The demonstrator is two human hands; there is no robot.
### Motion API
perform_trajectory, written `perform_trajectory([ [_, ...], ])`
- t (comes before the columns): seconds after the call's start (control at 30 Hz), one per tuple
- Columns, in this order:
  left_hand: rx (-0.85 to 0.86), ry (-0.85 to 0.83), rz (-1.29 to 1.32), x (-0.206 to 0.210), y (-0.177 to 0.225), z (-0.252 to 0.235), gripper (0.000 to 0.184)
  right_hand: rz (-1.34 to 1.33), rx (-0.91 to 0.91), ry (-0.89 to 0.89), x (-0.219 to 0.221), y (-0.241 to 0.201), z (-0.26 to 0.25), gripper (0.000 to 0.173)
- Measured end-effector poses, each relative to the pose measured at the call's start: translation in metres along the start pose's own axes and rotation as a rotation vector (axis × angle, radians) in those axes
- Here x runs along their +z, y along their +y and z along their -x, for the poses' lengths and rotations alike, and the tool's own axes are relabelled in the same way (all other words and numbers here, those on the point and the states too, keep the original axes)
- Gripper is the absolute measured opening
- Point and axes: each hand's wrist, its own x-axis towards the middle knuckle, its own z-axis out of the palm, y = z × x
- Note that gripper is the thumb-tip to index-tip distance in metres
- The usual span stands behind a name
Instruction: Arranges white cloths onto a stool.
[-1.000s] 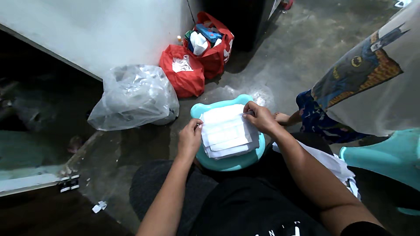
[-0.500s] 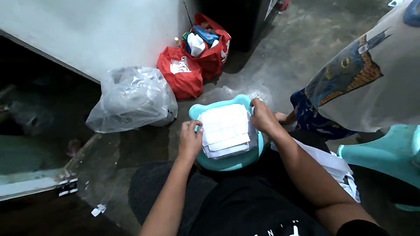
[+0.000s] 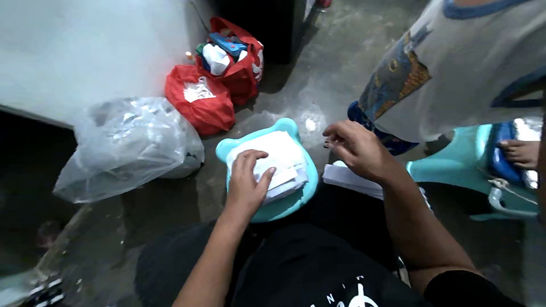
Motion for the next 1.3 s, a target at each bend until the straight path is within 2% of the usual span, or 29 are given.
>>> perform_trajectory([
  [0.07,0.149,-0.135,0.079,0.025,0.019,-0.006,0.030,-0.032,0.016,0.012,-0.018,0.018,0.029,0.021],
  [0.17,0.288,-0.330,0.134,0.064,0.044,-0.015,0.026,-0.038,0.211,-0.012,-0.030,0.049,0.074,0.022],
  [0.27,0.401,-0.427,0.144,0.093,0.067,-0.029,0.027,-0.120,0.403,-0.030,-0.035,0.074,0.108,0.026],
  [0.33,0.439,-0.498,0.133,0.107,0.082,-0.037,0.028,-0.210,0.433,-0.039,-0.031,0.092,0.126,0.031],
  [0.47,0.397,-0.593,0.156,0.124,0.107,-0.046,0.032,-0.413,0.387,-0.025,-0.025,0.105,0.139,0.021],
  [0.53,0.358,-0.610,0.177,0.128,0.116,-0.046,0.030,-0.365,0.367,0.003,-0.031,0.090,0.138,0.017],
  [0.57,0.353,-0.610,0.178,0.130,0.118,-0.046,0.029,-0.260,0.467,-0.063,-0.047,0.060,0.129,0.016],
  [0.6,0.356,-0.604,0.179,0.132,0.120,-0.045,0.027,-0.182,0.765,-0.265,-0.075,0.009,0.104,0.018],
  [0.63,0.365,-0.592,0.179,0.134,0.120,-0.044,0.026,-0.122,0.898,-0.270,-0.081,-0.019,0.092,0.018],
  [0.7,0.376,-0.556,0.191,0.138,0.120,-0.042,0.025,-0.091,0.838,-0.180,-0.076,-0.021,0.099,0.014],
  [0.87,0.391,-0.500,0.222,0.145,0.117,-0.039,0.024,-0.089,0.427,0.062,-0.038,0.048,0.145,0.016],
  [0.97,0.399,-0.501,0.203,0.145,0.118,-0.038,0.023,-0.085,0.362,0.219,-0.021,0.073,0.143,0.018],
  [1.07,0.411,-0.480,0.222,0.147,0.116,-0.036,0.024,-0.048,0.503,0.190,-0.032,0.042,0.129,0.013],
  [1.1,0.416,-0.472,0.233,0.147,0.116,-0.035,0.024,-0.027,0.499,0.189,-0.035,0.036,0.128,0.012],
  [1.23,0.380,-0.506,0.229,0.146,0.122,-0.035,0.024,0.015,0.220,0.249,-0.037,0.050,0.141,0.008],
  [1.3,0.378,-0.524,0.233,0.146,0.124,-0.035,0.025,0.035,0.155,0.221,-0.038,0.057,0.145,0.009],
])
